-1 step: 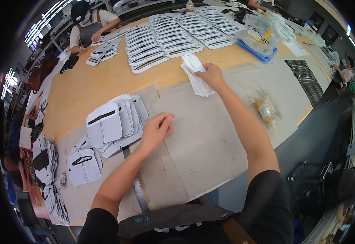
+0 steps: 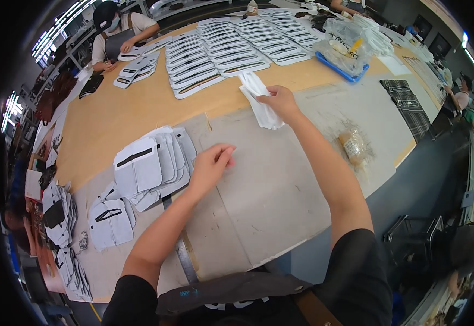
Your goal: The recorder is assembling leather pouch components by gluing and aligning white strips onto leather panels.
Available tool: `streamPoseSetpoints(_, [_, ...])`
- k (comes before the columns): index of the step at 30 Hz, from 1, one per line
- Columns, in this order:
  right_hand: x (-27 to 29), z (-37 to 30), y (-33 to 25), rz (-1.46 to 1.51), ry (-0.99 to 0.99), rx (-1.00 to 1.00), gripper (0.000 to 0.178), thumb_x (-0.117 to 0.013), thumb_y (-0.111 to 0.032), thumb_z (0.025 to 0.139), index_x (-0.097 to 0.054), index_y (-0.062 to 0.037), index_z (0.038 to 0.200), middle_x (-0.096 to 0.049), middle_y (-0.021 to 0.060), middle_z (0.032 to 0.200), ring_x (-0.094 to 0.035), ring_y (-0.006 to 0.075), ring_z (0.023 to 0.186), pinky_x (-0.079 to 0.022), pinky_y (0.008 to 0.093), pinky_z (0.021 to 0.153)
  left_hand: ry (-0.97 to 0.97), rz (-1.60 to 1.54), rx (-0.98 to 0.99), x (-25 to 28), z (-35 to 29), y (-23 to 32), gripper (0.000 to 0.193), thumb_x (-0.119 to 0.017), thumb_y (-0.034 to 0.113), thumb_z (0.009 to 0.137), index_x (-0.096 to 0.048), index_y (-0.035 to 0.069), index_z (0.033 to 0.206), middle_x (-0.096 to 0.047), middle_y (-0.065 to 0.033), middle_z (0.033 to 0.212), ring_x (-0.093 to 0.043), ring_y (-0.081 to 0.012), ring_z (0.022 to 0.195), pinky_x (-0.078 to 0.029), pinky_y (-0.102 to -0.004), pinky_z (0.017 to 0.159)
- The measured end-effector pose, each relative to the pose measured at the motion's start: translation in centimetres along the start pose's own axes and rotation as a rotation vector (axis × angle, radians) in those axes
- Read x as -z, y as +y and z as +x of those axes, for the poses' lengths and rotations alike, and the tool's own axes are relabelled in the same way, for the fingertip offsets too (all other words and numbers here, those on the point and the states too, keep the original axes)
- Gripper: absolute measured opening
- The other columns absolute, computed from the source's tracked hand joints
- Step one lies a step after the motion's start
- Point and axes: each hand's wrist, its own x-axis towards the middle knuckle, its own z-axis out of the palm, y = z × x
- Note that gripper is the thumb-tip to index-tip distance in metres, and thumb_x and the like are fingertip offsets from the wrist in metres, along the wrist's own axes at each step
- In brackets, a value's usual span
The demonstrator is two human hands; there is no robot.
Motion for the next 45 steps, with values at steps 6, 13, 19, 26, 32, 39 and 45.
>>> streamPoseSetpoints(6, [-0.9, -8.7, -4.1, 0.386, -0.259, -0.040, 0.051, -0.078, -0.016, 0.075, -0.058, 0.0044, 0.117, -0.063, 0.0124, 0.103, -0.061, 0.0151, 0.086, -0.050, 0.0285, 0.077, 0.035, -0.432, 0.157, -2.3, 6.7, 2.1, 0.037, -0.058, 0.033, 0.094, -0.062, 0.001, 0.112, -0.066, -0.0058, 0.096, -0.062, -0.0135, 0.083, -0.048, -0.0279, 0.071])
streamPoseSetpoints(13, [-1.2, -15.4, -4.7, 0.474, -0.252, -0.054, 0.043, -0.076, -0.014, 0.078, -0.059, 0.0047, 0.112, -0.065, 0.0106, 0.101, -0.063, 0.0138, 0.089, -0.050, 0.0268, 0.080, 0.184, -0.781, 0.195, -1.9, 2.9, 3.0, 0.032, -0.069, 0.016, 0.086, -0.060, -0.008, 0.104, -0.066, -0.0148, 0.096, -0.066, -0.0197, 0.079, -0.054, -0.0302, 0.065])
streamPoseSetpoints(19, [-1.2, -18.0, -3.7, 0.541, -0.309, -0.110, 0.032, -0.075, -0.014, 0.079, -0.064, 0.0051, 0.103, -0.069, 0.0102, 0.093, -0.064, 0.0123, 0.084, -0.050, 0.0262, 0.075, 0.126, -0.755, 0.303, -1.6, 0.1, 3.9, 0.032, -0.070, 0.011, 0.085, -0.058, -0.005, 0.111, -0.065, -0.0126, 0.102, -0.066, -0.0207, 0.088, -0.056, -0.0330, 0.074])
streamPoseSetpoints(26, [-0.2, -21.2, -4.3, 0.560, -0.393, -0.149, 0.024, -0.072, -0.015, 0.083, -0.065, 0.0003, 0.100, -0.067, 0.0057, 0.086, -0.061, 0.0102, 0.078, -0.049, 0.0241, 0.071, 0.151, -0.719, 0.220, -2.0, -2.2, 4.8, 0.024, -0.061, 0.004, 0.086, -0.058, -0.005, 0.108, -0.065, -0.0096, 0.096, -0.064, -0.0187, 0.089, -0.053, -0.0328, 0.076])
streamPoseSetpoints(32, [1.5, -22.6, -2.0, 0.628, -0.347, -0.150, 0.017, -0.065, -0.014, 0.090, -0.062, -0.0014, 0.100, -0.066, 0.0042, 0.087, -0.060, 0.0083, 0.077, -0.049, 0.0239, 0.069, 0.067, -0.816, 0.342, -2.1, -3.8, 4.5, 0.033, -0.056, 0.013, 0.090, -0.053, -0.003, 0.118, -0.063, -0.0108, 0.104, -0.063, -0.0191, 0.093, -0.054, -0.0341, 0.077])
streamPoseSetpoints(39, [2.4, -24.3, -1.6, 0.756, -0.315, -0.178, 0.014, -0.063, -0.013, 0.091, -0.061, -0.0012, 0.099, -0.065, 0.0033, 0.085, -0.059, 0.0087, 0.075, -0.048, 0.0246, 0.070, -0.105, -0.694, 0.395, -4.0, -5.5, 5.5, 0.038, -0.067, 0.015, 0.086, -0.052, -0.001, 0.117, -0.062, -0.0095, 0.086, -0.064, -0.0182, 0.078, -0.053, -0.0280, 0.064])
streamPoseSetpoints(45, [11.4, -23.0, -1.4, 1.092, -0.034, 0.106, 0.017, -0.061, -0.014, 0.092, -0.061, -0.0001, 0.102, -0.065, 0.0067, 0.086, -0.059, 0.0116, 0.073, -0.048, 0.0256, 0.072, -0.359, -0.754, 0.540, -2.0, -6.7, 3.9, 0.036, -0.063, 0.020, 0.091, -0.048, -0.001, 0.116, -0.043, 0.0006, 0.074, -0.040, -0.0060, 0.059, -0.035, -0.0218, 0.049])
